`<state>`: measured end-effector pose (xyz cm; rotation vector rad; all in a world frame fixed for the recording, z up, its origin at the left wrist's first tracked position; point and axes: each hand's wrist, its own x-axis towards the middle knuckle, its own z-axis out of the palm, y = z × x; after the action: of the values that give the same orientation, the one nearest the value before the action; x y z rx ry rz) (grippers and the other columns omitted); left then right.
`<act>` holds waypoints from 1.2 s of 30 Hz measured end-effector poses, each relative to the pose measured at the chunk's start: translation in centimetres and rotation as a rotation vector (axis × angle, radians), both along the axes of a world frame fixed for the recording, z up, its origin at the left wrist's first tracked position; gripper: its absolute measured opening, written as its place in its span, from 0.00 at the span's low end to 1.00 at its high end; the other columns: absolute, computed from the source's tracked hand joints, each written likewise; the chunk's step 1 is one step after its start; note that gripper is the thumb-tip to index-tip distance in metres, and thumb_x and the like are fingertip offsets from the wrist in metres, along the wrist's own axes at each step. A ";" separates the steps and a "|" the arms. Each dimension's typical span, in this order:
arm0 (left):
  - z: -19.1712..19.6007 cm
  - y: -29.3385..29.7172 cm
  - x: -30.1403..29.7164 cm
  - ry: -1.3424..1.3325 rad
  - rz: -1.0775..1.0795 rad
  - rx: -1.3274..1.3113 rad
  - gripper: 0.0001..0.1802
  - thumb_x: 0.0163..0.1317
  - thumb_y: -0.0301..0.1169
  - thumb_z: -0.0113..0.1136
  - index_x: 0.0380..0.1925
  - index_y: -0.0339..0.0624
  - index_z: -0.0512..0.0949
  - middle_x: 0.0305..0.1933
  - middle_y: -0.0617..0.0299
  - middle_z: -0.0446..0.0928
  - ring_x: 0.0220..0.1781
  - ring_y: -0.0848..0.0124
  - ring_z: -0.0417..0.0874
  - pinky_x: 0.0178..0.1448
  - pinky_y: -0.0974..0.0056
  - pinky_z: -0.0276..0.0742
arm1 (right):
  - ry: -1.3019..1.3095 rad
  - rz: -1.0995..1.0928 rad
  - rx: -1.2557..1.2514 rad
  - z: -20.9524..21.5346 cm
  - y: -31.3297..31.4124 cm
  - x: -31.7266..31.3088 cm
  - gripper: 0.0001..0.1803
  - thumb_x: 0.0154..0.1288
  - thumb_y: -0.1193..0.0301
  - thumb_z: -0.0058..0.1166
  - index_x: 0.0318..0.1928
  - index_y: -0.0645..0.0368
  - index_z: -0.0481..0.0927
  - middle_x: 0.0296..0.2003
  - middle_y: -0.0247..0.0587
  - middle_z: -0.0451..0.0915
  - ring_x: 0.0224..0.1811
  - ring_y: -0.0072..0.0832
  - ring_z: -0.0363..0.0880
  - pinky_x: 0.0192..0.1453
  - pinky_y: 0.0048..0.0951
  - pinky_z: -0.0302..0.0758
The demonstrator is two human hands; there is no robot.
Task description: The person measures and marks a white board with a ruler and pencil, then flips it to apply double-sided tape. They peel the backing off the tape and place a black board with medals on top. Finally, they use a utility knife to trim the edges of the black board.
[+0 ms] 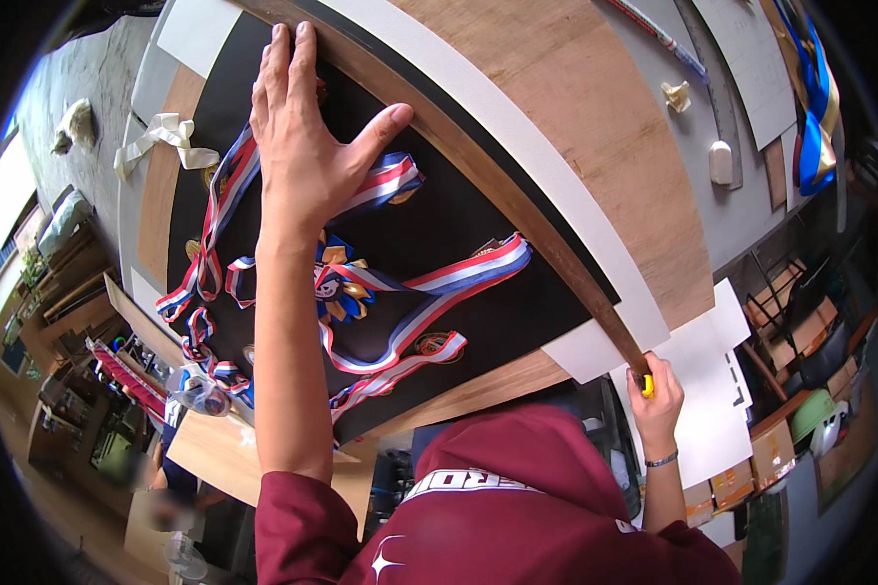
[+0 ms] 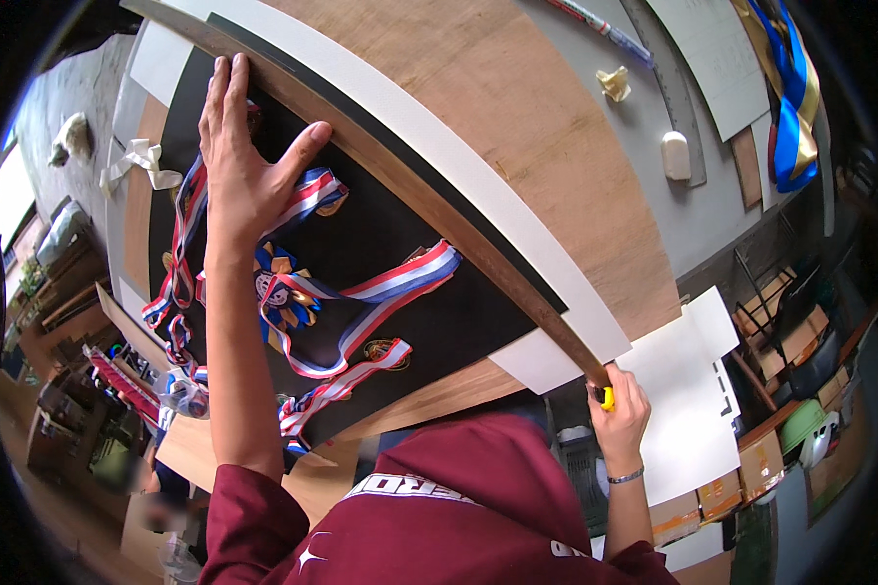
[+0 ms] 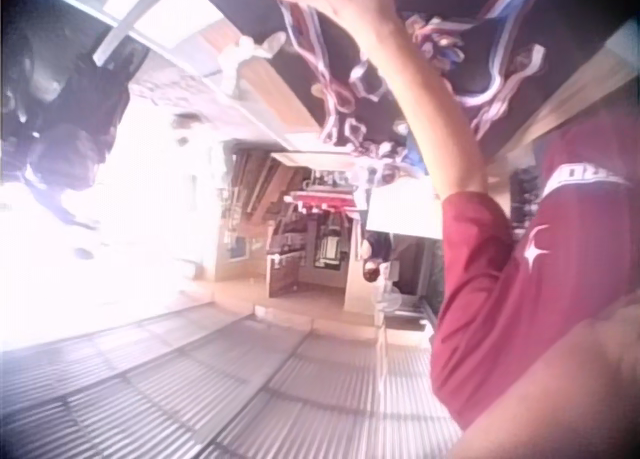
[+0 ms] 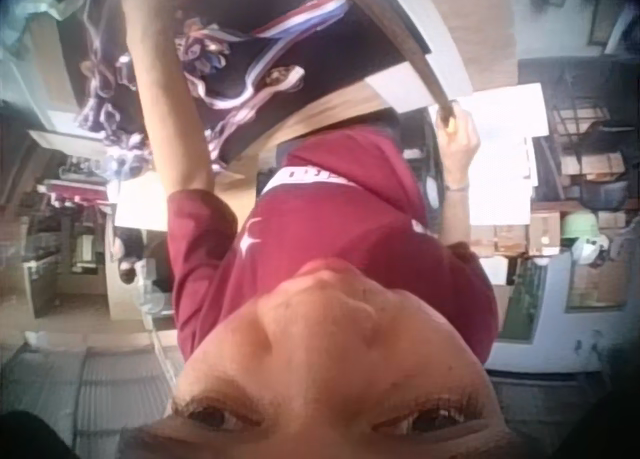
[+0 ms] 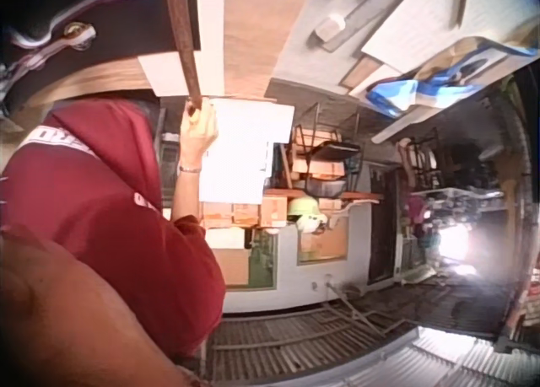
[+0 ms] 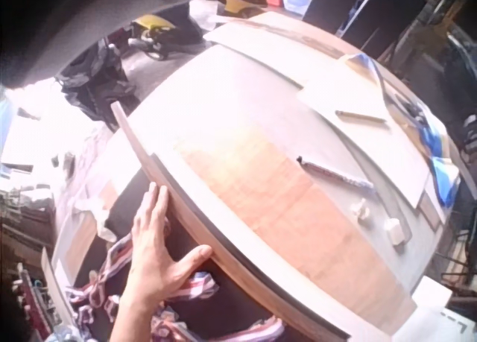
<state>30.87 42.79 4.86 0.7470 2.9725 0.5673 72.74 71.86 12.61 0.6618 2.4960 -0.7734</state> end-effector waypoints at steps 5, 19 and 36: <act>-0.2 0.3 0.1 0.033 -0.031 -0.026 0.64 0.49 0.62 0.79 0.78 0.41 0.60 0.82 0.41 0.56 0.83 0.46 0.56 0.82 0.48 0.59 | 0.011 0.068 0.039 -0.4 0.1 -0.2 0.24 0.56 0.81 0.66 0.55 0.67 0.77 0.41 0.55 0.79 0.42 0.53 0.81 0.45 0.46 0.77; -0.9 0.0 0.1 -0.013 -0.019 -0.017 0.67 0.47 0.67 0.77 0.78 0.40 0.59 0.82 0.40 0.54 0.83 0.45 0.56 0.81 0.46 0.61 | 0.083 0.097 0.087 -1.1 0.3 1.0 0.25 0.58 0.81 0.67 0.57 0.69 0.78 0.41 0.55 0.80 0.41 0.52 0.82 0.44 0.45 0.77; -0.9 0.0 -0.1 0.001 -0.022 -0.069 0.67 0.47 0.67 0.77 0.79 0.41 0.58 0.83 0.41 0.53 0.83 0.45 0.54 0.82 0.45 0.61 | 0.098 0.121 0.110 -1.2 0.1 1.1 0.25 0.59 0.81 0.67 0.57 0.72 0.78 0.42 0.57 0.81 0.43 0.54 0.82 0.47 0.46 0.79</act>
<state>30.78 42.80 4.00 0.7741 2.9639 0.4606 73.81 71.95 11.37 0.5146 2.6560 -0.6421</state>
